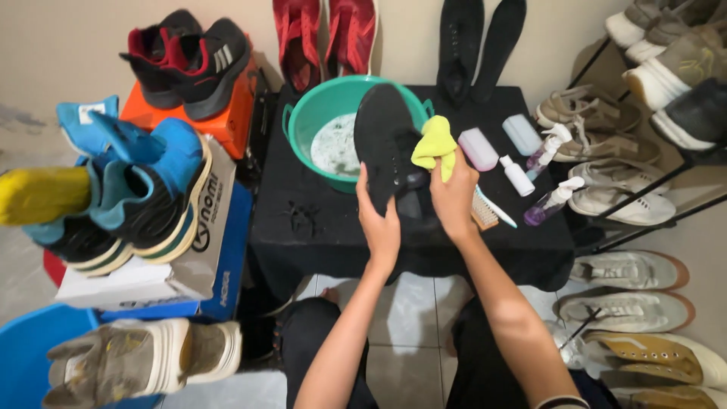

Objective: Cleaning the exterior surface of a black shoe using soapy water, a cloth, a brush, and a sponge.

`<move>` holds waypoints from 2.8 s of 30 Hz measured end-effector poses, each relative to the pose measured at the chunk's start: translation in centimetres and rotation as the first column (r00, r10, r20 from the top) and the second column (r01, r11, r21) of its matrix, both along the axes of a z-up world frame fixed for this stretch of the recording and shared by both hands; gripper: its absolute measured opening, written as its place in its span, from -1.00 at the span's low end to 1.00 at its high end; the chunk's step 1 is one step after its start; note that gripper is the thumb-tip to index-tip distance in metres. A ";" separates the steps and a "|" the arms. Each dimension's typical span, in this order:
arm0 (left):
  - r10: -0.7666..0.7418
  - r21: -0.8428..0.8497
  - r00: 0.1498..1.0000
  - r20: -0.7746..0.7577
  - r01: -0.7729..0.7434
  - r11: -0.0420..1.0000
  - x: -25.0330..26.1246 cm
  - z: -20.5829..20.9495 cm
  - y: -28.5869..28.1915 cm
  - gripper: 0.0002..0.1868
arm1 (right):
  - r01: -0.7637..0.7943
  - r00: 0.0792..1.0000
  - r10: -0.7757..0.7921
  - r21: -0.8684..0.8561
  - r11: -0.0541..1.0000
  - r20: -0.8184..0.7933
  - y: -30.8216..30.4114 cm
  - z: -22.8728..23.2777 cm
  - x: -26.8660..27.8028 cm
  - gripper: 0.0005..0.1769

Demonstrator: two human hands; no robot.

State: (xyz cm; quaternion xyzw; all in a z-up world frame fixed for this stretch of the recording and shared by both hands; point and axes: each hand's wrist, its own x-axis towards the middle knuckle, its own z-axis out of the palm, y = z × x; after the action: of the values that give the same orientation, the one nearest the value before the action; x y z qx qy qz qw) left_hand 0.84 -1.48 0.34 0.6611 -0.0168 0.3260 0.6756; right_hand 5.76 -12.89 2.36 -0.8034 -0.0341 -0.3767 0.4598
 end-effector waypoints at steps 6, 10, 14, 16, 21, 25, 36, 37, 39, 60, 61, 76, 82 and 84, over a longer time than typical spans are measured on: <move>0.074 0.069 0.995 0.059 -0.078 0.995 1.1 -0.3 0.4 -0.16 | -0.252 0.960 0.279 0.428 0.868 -0.001 -0.5 -4.4 2.4 -0.57; 0.121 0.025 0.991 0.062 -0.123 0.992 1.0 -0.7 0.9 -0.17 | -0.423 0.882 0.455 0.215 0.880 -0.124 0.5 -0.7 -0.3 -0.22; 0.093 0.070 0.994 0.051 -0.096 0.993 0.4 -0.6 0.8 -0.18 | -0.218 0.956 0.233 0.100 0.971 -0.177 0.7 -0.6 -0.5 -0.33; 0.068 0.023 0.996 0.052 -0.070 0.997 0.6 -0.6 0.4 -0.20 | -0.147 0.972 0.155 0.056 0.988 -0.174 0.3 -0.9 0.0 -0.43; -0.004 -0.014 0.999 0.032 0.005 1.000 0.8 -0.8 0.4 -0.24 | -0.178 0.977 0.210 0.386 0.905 -0.043 -1.0 -3.8 2.3 -0.73; 0.052 0.064 0.998 0.031 -0.054 0.997 0.7 -0.6 1.4 -0.19 | -0.244 0.919 0.374 0.564 0.789 -0.127 -1.8 -6.4 2.9 -0.78; -0.014 -0.221 0.998 -0.061 0.000 0.975 2.3 -1.9 1.4 -0.34 | -0.206 0.956 0.179 -0.100 0.973 -0.232 -0.5 -1.6 0.5 -0.70; -0.015 -0.218 0.998 -0.057 0.002 0.976 2.7 -1.8 1.5 -0.34 | -0.205 0.957 0.179 -0.097 0.974 -0.228 -0.7 -1.7 1.2 -0.70; -0.035 -0.157 0.999 -0.035 0.029 0.987 3.8 -1.7 1.7 -0.36 | -0.163 0.985 0.156 -0.097 0.982 -0.075 -1.2 -1.8 2.8 -0.77; -0.068 -0.127 0.997 -0.018 0.066 0.990 3.2 -0.5 0.3 -0.33 | 0.032 0.999 -0.027 -0.181 0.983 0.032 -4.8 -14.3 6.2 -0.84; -0.068 -0.129 0.997 -0.018 0.066 0.989 3.4 -0.5 0.3 -0.33 | 0.032 0.999 -0.026 -0.183 0.983 0.032 -4.5 -11.7 5.6 -0.84; -0.179 0.095 0.983 0.038 0.174 0.980 3.3 -0.8 2.5 -0.34 | -0.414 0.882 0.468 0.383 0.826 -0.058 -1.5 -1.8 2.8 -0.36; -0.182 0.038 0.982 0.050 0.181 0.983 3.3 -0.5 3.1 -0.42 | -0.173 0.976 0.215 0.475 0.863 -0.035 -3.5 -6.9 6.6 -0.63; -0.255 -0.238 0.967 -0.013 0.245 0.940 3.3 0.2 3.7 -0.46 | -0.165 0.969 0.244 0.824 0.543 0.034 -4.3 -7.7 7.8 -0.62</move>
State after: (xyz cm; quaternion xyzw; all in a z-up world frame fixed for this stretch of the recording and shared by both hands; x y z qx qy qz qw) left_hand 4.18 2.21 0.58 0.5761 -0.0473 0.2231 0.7849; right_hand 13.56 -17.20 -5.33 -0.5035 0.0705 -0.2587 0.8213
